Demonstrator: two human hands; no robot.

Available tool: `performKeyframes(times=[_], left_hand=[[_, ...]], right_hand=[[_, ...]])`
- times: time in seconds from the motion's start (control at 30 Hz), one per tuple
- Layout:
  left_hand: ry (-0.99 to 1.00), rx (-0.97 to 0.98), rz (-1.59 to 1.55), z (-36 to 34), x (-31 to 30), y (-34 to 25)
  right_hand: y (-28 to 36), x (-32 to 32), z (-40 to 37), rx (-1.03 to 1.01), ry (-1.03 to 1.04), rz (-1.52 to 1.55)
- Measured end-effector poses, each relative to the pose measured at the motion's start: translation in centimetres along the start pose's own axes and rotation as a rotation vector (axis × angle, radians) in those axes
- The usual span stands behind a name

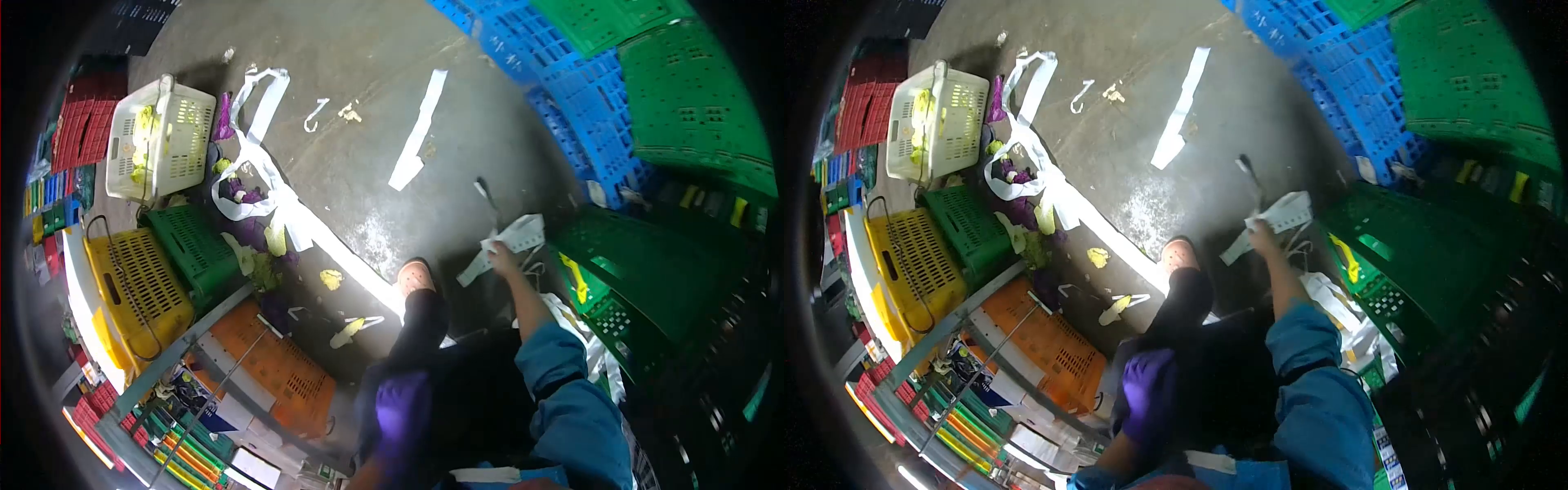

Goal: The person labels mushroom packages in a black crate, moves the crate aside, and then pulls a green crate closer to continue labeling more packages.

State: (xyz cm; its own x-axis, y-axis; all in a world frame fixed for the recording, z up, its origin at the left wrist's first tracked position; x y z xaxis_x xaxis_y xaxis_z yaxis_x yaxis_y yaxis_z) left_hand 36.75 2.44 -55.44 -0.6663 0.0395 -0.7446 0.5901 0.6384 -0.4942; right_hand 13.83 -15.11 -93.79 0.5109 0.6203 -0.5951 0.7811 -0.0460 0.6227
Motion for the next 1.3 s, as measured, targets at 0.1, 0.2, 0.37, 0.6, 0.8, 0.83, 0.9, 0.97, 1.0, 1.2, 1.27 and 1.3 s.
performKeyframes(times=[0.1, 0.2, 0.37, 0.6, 0.8, 0.83, 0.9, 0.97, 1.0, 1.2, 1.27, 1.3], left_hand=[[-0.024, -0.036, -0.204, 0.7, -0.3, -1.2], [0.277, -0.213, -0.572, 0.7, -8.8, -12.6], [0.463, 0.339, -0.674, -1.6, -13.7, -24.7], [1.642, 0.441, -0.571, -16.9, -23.2, -42.4], [1.743, 0.214, -0.884, -27.5, -23.4, -49.9], [1.646, 0.415, -0.879, -28.6, -23.3, -51.5], [1.539, 0.449, -0.92, -30.4, -22.6, -54.1], [1.308, 0.514, -0.979, -30.4, -22.3, -56.0], [1.184, 0.543, -0.987, -29.9, -22.6, -56.7], [1.038, 0.266, -0.807, -25.7, -19.8, -52.4], [0.849, 0.339, -0.507, -26.8, -20.2, -50.6], [0.774, 0.351, -0.451, -26.8, -20.5, -50.3]], right_hand=[[15.5, -8.4, -9.2, -0.173, -0.271, 0.516], [33.0, -20.9, -20.9, -0.203, -0.244, 0.858], [51.9, -43.6, -34.5, -0.375, -0.261, 1.258], [52.1, -63.8, -46.0, -0.735, -0.519, 1.282], [45.6, -58.1, -57.2, -0.703, -0.463, 0.875], [45.1, -57.2, -58.2, -0.613, -0.437, 1.056], [43.8, -54.9, -58.5, -0.636, -0.259, 1.133], [43.8, -53.2, -58.4, -0.748, -0.09, 1.115], [44.5, -53.1, -58.6, -0.814, -0.021, 1.059], [41.3, -56.5, -56.8, -0.669, -0.271, 1.146], [40.6, -56.5, -55.2, -0.66, -0.3, 1.1], [40.3, -56.4, -54.6, -0.631, -0.336, 1.071]])
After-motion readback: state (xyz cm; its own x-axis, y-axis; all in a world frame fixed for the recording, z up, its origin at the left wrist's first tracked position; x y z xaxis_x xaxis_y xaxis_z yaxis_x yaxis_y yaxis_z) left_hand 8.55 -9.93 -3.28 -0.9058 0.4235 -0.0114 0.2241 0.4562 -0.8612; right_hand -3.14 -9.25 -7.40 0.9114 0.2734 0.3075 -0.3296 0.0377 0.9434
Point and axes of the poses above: each hand's wrist, its own z-axis towards the middle knuckle, its own x-axis out of the palm, y = z × x, the point moved 8 cm from there along z, towards the middle knuckle, and after that the axes turned 14 degrees about -x, right-handed, at the moved point
